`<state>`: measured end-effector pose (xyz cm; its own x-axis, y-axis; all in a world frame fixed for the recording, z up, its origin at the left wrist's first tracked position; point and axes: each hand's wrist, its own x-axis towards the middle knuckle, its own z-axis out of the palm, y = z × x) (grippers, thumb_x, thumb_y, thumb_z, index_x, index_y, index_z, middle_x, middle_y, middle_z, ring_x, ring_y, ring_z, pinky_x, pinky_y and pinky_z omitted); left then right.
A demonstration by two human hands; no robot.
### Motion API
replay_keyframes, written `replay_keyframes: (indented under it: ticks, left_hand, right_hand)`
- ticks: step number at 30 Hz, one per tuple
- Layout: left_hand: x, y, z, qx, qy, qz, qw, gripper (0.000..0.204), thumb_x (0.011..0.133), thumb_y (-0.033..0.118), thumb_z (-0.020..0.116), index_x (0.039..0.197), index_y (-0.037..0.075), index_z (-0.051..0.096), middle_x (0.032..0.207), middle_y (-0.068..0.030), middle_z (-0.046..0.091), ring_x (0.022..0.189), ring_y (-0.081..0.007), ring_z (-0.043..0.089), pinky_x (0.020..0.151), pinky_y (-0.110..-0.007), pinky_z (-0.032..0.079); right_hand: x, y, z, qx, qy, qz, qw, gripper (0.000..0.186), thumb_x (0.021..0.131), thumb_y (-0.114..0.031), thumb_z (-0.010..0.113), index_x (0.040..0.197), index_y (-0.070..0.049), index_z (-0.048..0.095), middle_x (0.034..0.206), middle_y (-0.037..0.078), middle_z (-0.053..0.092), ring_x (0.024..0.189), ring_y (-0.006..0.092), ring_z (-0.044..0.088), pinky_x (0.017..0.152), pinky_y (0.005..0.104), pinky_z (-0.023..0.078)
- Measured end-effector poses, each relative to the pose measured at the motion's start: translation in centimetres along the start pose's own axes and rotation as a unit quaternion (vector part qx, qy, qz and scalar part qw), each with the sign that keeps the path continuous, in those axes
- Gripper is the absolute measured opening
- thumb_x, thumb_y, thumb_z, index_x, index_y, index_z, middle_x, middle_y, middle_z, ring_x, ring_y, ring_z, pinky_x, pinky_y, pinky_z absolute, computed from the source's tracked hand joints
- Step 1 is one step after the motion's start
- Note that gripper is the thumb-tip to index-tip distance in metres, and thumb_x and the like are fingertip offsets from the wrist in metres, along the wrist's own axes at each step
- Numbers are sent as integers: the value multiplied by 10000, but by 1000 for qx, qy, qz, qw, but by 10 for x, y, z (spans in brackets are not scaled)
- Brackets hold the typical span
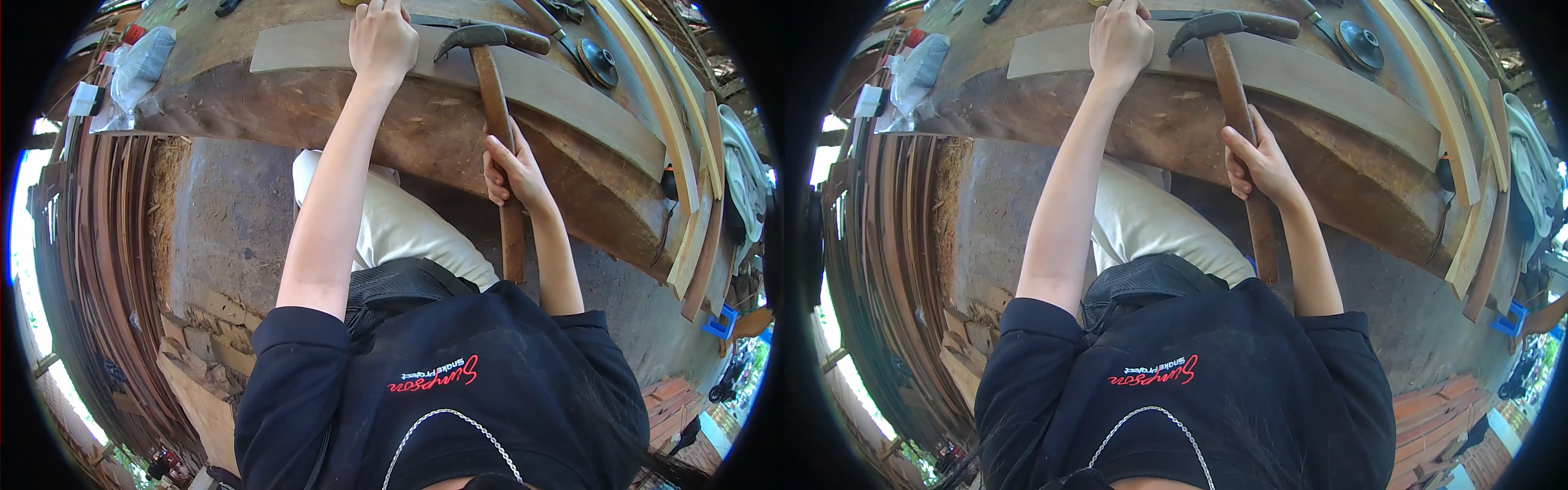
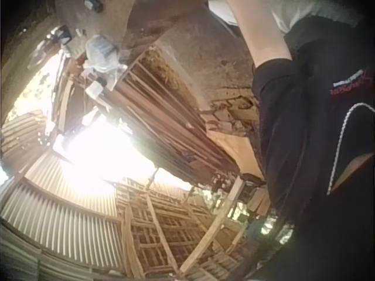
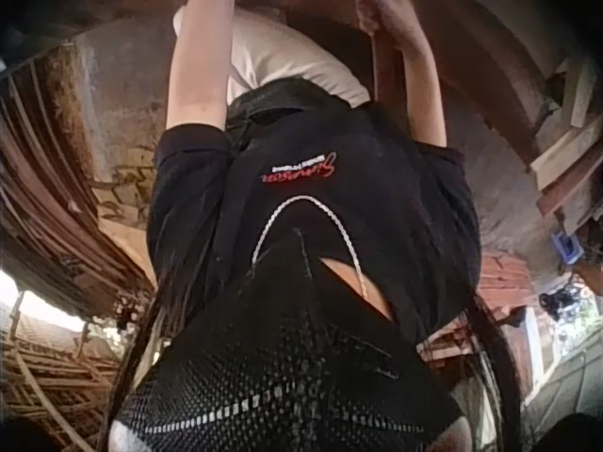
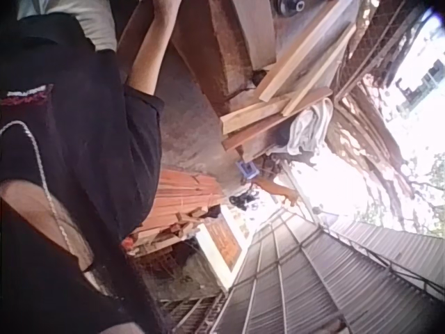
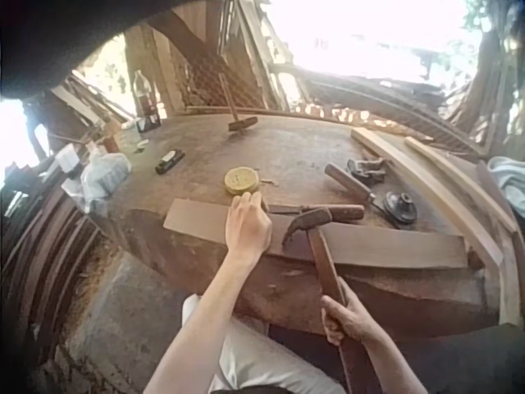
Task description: The person uses a hammer to tap a chisel on a wooden plank, then smooths the plank with a sanding block. Finally, the person measures the plank with a tape measure.
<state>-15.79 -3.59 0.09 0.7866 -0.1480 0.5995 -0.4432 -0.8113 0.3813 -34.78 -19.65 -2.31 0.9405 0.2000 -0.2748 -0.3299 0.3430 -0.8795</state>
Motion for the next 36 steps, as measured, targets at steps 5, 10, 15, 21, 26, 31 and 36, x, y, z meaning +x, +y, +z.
replay_keyframes:
  ticks: [5, 10, 15, 21, 26, 31, 36]
  left_hand:
    - [-1, 1, 1, 5, -4, -3, 1000, 137, 808, 100, 441, 792, 31, 559, 868, -154, 576, 899, -323, 540, 805, -413, 436]
    - [0, 0, 2, 14, 20, 12, 1000, 138, 809, 97, 441, 785, 34, 561, 862, -154, 578, 896, -321, 543, 800, -412, 436]
    - [1, 0, 4, -3, -11, -3, 1000, 152, 811, 99, 440, 779, 27, 569, 842, -158, 582, 885, -323, 548, 800, -414, 437]
    - [-2, 2, -1, 1, -12, -3, 1000, 158, 818, 104, 437, 787, 29, 573, 843, -155, 584, 897, -323, 548, 806, -414, 436]
    - [-3, -2, 5, 23, -7, -9, 1000, 157, 821, 114, 440, 805, 31, 572, 863, -153, 584, 906, -316, 548, 812, -408, 434]
    - [-3, -4, 7, 29, -50, -17, 998, 173, 823, 117, 456, 840, 83, 624, 919, -99, 618, 952, -281, 548, 861, -382, 438]
    - [-1, -4, 8, 31, -58, -24, 998, 144, 814, 131, 496, 820, 86, 632, 919, -93, 616, 960, -259, 541, 866, -362, 424]
  right_hand:
    - [0, 1, -2, 24, -7, 9, 1000, 275, 956, -246, 528, 1149, -127, 372, 540, 1, 370, 339, 76, 353, 317, 246, 337]
    - [2, 2, -3, 21, -9, 14, 1000, 314, 907, -159, 577, 1149, -118, 382, 542, -3, 374, 338, 72, 342, 317, 249, 335]
    - [3, 9, 4, 26, 5, 31, 999, 338, 878, -88, 570, 1166, -131, 397, 526, -12, 354, 321, 77, 328, 302, 250, 316]
    - [5, 9, 1, 32, -4, 39, 999, 296, 853, -61, 547, 1101, -122, 398, 513, -17, 344, 311, 80, 326, 296, 247, 300]
    - [-3, -5, 6, 63, -5, 77, 995, 259, 837, -59, 559, 1037, -129, 410, 533, -23, 355, 332, 69, 321, 312, 244, 306]
    - [-4, -13, 6, 100, -14, 97, 990, 239, 854, -75, 542, 1041, -151, 414, 546, -42, 327, 335, 55, 304, 307, 226, 293]
    - [-2, -14, 6, 125, -29, 89, 988, 234, 866, -61, 520, 1050, -156, 413, 532, -50, 309, 326, 53, 294, 285, 228, 277]
